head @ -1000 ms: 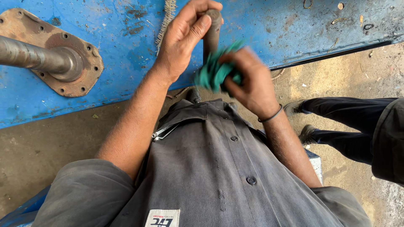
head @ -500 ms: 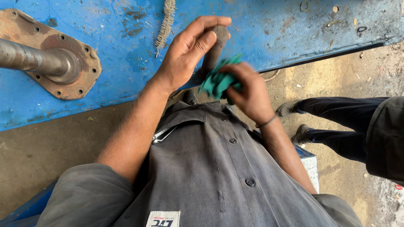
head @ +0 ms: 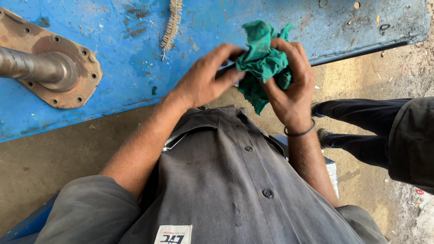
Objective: The person wipes a cylindrical metal rod and a small metal ring with a green cloth on a blue workbench. The person rotates the rod to clean different sections and then cleans the ring before placing both items on the bench.
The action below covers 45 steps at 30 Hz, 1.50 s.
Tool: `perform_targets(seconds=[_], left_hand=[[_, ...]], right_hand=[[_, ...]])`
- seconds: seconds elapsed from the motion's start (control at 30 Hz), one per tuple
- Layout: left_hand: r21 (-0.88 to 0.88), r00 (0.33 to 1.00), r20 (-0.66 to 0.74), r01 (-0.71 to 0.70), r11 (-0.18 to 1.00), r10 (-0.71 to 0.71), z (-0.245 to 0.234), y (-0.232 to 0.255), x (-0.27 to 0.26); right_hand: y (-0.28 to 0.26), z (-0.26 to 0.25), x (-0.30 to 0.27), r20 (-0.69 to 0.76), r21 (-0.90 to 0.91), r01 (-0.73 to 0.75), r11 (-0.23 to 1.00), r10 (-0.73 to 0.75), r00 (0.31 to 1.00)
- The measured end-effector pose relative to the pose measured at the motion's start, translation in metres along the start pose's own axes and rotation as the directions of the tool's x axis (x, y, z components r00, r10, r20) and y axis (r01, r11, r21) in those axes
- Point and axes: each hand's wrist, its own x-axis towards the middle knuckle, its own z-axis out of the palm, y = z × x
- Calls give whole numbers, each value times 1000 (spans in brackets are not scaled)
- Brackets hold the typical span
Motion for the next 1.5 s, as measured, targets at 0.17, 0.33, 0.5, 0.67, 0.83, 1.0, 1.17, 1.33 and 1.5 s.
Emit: perform_targets(seconds=[0.17, 0.33, 0.5, 0.67, 0.83, 1.0, 1.17, 1.33, 1.5], left_hand=[[238, 998, -6, -64, 969, 68, 8, -11, -8], [286, 992, -26, -111, 952, 124, 23, -18, 2], [397, 991, -24, -112, 911, 132, 26, -10, 2], [379, 993, -36, -93, 921, 115, 23, -4, 4], [367, 996, -44, -51, 929, 72, 21, -6, 6], [390, 998, -36, -40, 920, 59, 23, -8, 7], [405, 995, -50, -62, 912, 89, 23, -6, 7], [384, 997, -26, -62, 921, 78, 20, -4, 7], [323, 998, -13, -48, 945, 55, 15, -3, 6]], right_hand=[[16, -10, -1, 24, -69, 50, 996, -49, 999], [39, -9, -3, -64, -184, 11, 983, -24, 998], [66, -7, -5, -187, 188, -388, 902, 421, 888], [83, -15, -15, -161, 776, -232, 587, 540, 826], [80, -21, -28, -225, 737, -156, 658, 456, 861], [67, -21, -32, -280, 633, -128, 764, 380, 882], [56, -20, -22, -98, 440, -152, 885, 216, 972], [51, -20, -14, -19, 494, -246, 834, 293, 956], [51, -15, -10, -9, 659, -255, 708, 346, 938]])
